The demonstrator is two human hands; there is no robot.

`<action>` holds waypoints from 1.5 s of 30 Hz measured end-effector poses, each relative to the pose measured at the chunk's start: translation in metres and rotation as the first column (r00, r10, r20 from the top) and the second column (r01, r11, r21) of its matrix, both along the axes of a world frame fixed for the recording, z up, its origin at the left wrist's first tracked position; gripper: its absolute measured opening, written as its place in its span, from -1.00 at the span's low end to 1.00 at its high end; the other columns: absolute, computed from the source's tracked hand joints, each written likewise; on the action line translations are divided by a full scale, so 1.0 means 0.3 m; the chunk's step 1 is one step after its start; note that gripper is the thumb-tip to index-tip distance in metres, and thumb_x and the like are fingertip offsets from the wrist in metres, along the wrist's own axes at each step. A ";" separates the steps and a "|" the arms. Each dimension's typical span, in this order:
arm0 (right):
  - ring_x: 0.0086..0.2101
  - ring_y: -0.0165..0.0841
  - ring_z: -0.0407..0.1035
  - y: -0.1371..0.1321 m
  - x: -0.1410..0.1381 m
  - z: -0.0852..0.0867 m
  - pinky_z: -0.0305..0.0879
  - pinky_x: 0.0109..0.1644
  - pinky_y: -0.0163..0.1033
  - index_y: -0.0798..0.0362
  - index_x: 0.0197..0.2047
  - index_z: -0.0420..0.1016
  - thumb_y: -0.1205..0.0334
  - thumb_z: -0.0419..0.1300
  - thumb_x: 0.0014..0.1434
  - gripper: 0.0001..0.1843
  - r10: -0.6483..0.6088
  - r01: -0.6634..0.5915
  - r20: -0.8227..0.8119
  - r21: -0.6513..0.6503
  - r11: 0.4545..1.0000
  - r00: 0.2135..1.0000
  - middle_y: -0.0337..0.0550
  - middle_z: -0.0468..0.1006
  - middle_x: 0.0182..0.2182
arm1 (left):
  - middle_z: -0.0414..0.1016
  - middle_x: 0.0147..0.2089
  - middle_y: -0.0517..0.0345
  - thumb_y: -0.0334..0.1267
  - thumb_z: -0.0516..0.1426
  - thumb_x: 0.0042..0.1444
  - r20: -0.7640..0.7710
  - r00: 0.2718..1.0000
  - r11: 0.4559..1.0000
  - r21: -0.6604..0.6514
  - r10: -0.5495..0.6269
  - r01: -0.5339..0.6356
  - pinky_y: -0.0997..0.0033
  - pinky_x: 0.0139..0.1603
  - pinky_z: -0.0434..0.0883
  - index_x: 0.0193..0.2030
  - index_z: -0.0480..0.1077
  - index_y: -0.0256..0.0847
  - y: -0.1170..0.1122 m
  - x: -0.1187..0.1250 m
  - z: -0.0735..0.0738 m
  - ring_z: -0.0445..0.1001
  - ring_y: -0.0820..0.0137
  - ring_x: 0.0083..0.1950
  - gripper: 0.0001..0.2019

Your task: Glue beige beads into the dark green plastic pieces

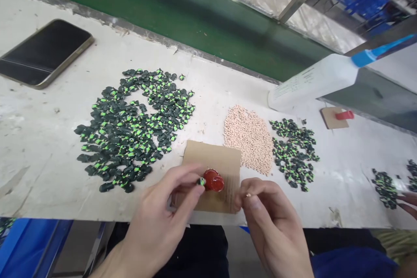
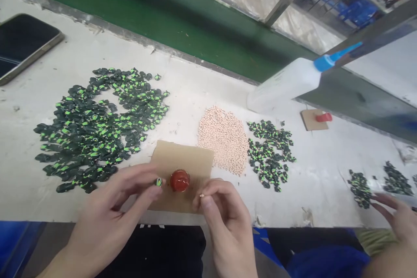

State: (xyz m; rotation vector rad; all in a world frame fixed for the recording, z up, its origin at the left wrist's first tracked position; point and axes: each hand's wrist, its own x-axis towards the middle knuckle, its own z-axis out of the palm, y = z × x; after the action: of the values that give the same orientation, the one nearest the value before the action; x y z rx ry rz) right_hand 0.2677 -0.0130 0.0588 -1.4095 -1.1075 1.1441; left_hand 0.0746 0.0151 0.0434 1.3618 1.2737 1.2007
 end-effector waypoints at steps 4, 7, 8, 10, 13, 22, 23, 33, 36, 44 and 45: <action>-0.36 -0.45 0.47 0.001 -0.009 0.025 0.51 -0.21 -0.39 -0.13 -0.23 0.57 0.11 0.33 0.37 -0.90 0.021 -0.031 -0.233 -0.040 0.999 0.972 -0.30 0.54 -0.37 | 0.72 -0.41 0.39 -0.47 0.29 0.12 0.249 0.963 0.977 -0.155 -0.104 0.145 0.77 -0.39 0.61 -0.27 0.70 0.07 0.005 0.027 0.068 0.69 0.50 -0.47 -0.73; -0.23 -0.42 0.58 -0.016 -0.004 0.032 0.58 -0.08 -0.34 -0.20 -0.18 0.60 0.16 0.30 0.39 -0.94 0.054 -0.065 -0.222 -0.046 0.997 0.974 -0.28 0.65 -0.22 | 0.70 -0.47 0.32 -0.45 0.26 0.15 0.401 0.901 0.927 -0.246 -0.167 0.282 0.71 -0.43 0.62 -0.23 0.73 0.07 0.016 0.045 0.089 0.68 0.46 -0.49 -0.72; -0.17 -0.40 0.61 -0.024 -0.002 0.035 0.60 -0.05 -0.34 -0.23 -0.16 0.60 0.18 0.29 0.40 -0.92 0.063 -0.072 -0.197 -0.037 0.997 0.978 -0.27 0.68 -0.16 | 0.70 -0.48 0.31 -0.43 0.26 0.16 0.443 0.880 0.912 -0.270 -0.168 0.310 0.69 -0.42 0.62 -0.22 0.73 0.07 0.018 0.048 0.089 0.68 0.46 -0.50 -0.73; -0.09 -0.38 0.64 -0.037 -0.001 0.044 0.62 -0.02 -0.33 -0.25 -0.13 0.60 0.24 0.27 0.42 -0.86 0.081 -0.084 -0.135 -0.020 0.996 0.988 -0.27 0.72 -0.07 | 0.69 -0.50 0.30 -0.41 0.28 0.15 0.510 0.845 0.881 -0.313 -0.160 0.355 0.68 -0.41 0.62 -0.23 0.72 0.04 0.017 0.051 0.085 0.66 0.48 -0.50 -0.77; -0.11 -0.35 0.68 -0.045 -0.009 0.061 0.65 -0.05 -0.33 -0.21 -0.13 0.60 0.32 0.25 0.42 -0.82 0.091 -0.090 -0.040 0.022 0.996 0.995 -0.24 0.76 -0.08 | 0.66 -0.53 0.28 -0.39 0.35 0.11 0.572 0.809 0.829 -0.381 -0.136 0.409 0.69 -0.41 0.58 -0.29 0.72 -0.02 0.009 0.047 0.077 0.61 0.51 -0.52 -0.86; -0.12 -0.45 0.67 -0.040 -0.026 0.058 0.59 -0.05 -0.49 -0.21 -0.09 0.60 0.49 0.23 0.37 -0.68 0.128 -0.133 0.056 0.111 0.985 0.990 -0.32 0.73 -0.09 | 0.63 -0.53 0.30 -0.38 0.41 0.08 0.650 0.758 0.725 -0.495 -0.057 0.479 0.77 -0.39 0.45 -0.33 0.73 -0.06 0.014 0.043 0.092 0.51 0.59 -0.49 -0.90; -0.12 -0.45 0.66 -0.041 -0.028 0.057 0.59 -0.05 -0.49 -0.21 -0.09 0.59 0.49 0.23 0.36 -0.67 0.130 -0.137 0.065 0.117 0.984 0.989 -0.32 0.73 -0.10 | 0.62 -0.54 0.30 -0.38 0.42 0.05 0.645 0.762 0.714 -0.509 -0.053 0.481 0.76 -0.39 0.45 -0.35 0.73 -0.07 0.018 0.041 0.096 0.50 0.59 -0.49 -0.90; -0.31 -0.47 0.62 0.001 -0.001 0.114 0.55 -0.20 -0.52 -0.09 -0.22 0.62 0.53 0.29 0.26 -0.73 0.225 -0.281 0.300 0.160 0.946 0.927 -0.29 0.76 -0.25 | 0.58 -0.60 0.26 -0.37 0.45 -0.09 0.576 0.816 0.667 -0.590 -0.046 0.455 0.71 -0.49 0.43 -0.43 0.72 -0.13 0.029 0.028 0.131 0.43 0.60 -0.58 -0.93; -0.37 -0.48 0.62 0.019 0.006 0.117 0.56 -0.26 -0.52 -0.10 -0.28 0.65 0.50 0.34 0.23 -0.75 0.233 -0.275 0.269 0.131 0.953 0.935 -0.32 0.76 -0.32 | 0.58 -0.61 0.26 -0.35 0.51 -0.13 0.608 0.794 0.644 -0.600 -0.017 0.474 0.74 -0.50 0.42 -0.44 0.72 -0.15 0.028 0.027 0.130 0.43 0.62 -0.59 -0.89; -0.36 -0.40 0.65 -0.013 -0.057 0.060 0.63 -0.25 -0.41 -0.18 -0.01 0.71 0.53 0.41 0.15 -0.56 0.026 -0.057 0.119 0.264 0.963 0.993 -0.28 0.76 -0.31 | 0.59 -0.58 0.30 -0.04 0.54 -0.09 0.780 0.584 0.651 -0.566 0.224 0.506 0.80 -0.51 0.36 -0.41 0.69 -0.13 -0.032 0.063 0.088 0.47 0.67 -0.57 -0.74; -0.37 -0.38 0.65 -0.018 -0.061 0.056 0.63 -0.28 -0.39 -0.16 0.01 0.71 0.56 0.41 0.13 -0.53 0.013 -0.057 0.146 0.302 0.952 0.989 -0.26 0.76 -0.31 | 0.59 -0.58 0.30 -0.05 0.55 -0.10 0.774 0.584 0.642 -0.580 0.243 0.502 0.80 -0.50 0.36 -0.41 0.68 -0.14 -0.037 0.066 0.087 0.48 0.68 -0.57 -0.73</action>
State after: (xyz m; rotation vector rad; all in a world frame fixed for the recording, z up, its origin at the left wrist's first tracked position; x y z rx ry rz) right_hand 0.2494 -0.0184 0.0757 -1.2452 -1.3530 0.8611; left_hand 0.0945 0.0041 0.0696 0.1534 0.7604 0.7962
